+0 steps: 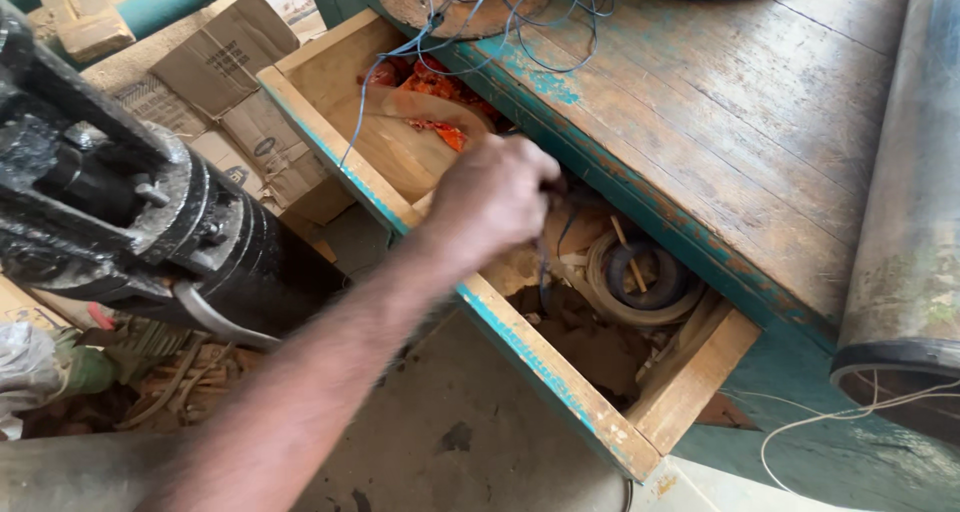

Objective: The person sits on the floor beside a workbench and connects colored wires to a metal cylindrical motor housing, twisting wire ends together by hand. They use pliers to grip and cut a wire, open a bench drawer to take scissors, trim wire ends, and continue twisting the joined wires.

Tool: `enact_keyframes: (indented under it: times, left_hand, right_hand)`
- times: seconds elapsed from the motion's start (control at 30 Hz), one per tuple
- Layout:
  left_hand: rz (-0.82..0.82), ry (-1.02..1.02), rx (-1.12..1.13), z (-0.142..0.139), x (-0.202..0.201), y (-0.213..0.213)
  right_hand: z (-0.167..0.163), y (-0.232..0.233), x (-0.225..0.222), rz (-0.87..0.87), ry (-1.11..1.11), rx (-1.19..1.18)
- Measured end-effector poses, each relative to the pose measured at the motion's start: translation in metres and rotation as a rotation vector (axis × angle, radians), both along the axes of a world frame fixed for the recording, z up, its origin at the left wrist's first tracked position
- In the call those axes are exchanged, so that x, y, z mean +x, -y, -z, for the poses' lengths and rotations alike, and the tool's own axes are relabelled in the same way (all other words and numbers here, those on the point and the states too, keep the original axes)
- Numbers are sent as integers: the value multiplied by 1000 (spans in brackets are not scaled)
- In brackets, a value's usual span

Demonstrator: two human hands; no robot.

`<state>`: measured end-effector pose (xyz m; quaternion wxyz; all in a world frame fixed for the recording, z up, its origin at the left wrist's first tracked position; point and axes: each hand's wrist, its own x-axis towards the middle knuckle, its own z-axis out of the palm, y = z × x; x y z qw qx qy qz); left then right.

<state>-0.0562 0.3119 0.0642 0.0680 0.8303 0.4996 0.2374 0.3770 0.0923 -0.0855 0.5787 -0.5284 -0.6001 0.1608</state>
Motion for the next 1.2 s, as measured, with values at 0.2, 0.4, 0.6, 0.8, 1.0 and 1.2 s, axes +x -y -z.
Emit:
enact_keyframes:
  times: [0.2,0.4,0.6,0.8,1.0,1.2]
  left_hand:
    - [-188,-442,-111,19,35,-11]
    - [-181,-439,-183,20,15,-14]
    - [-225,-523,-205,33,18,-16]
    - [-276,-567,-282,5,31,-7]
    - [-269,-701,-237,-61,38,23]
    - [-294,-708,-170,-104,36,29]
  right_hand:
    - [-6,-2,-1,-7,7,2]
    - [-8,3,6,-4,8,16]
    - [-12,4,5,-7,15,30]
    - [-47,7,-10,25,84,32]
    - [-111,19,-48,156,305,12]
    - [-152,16,-68,152,454,67]
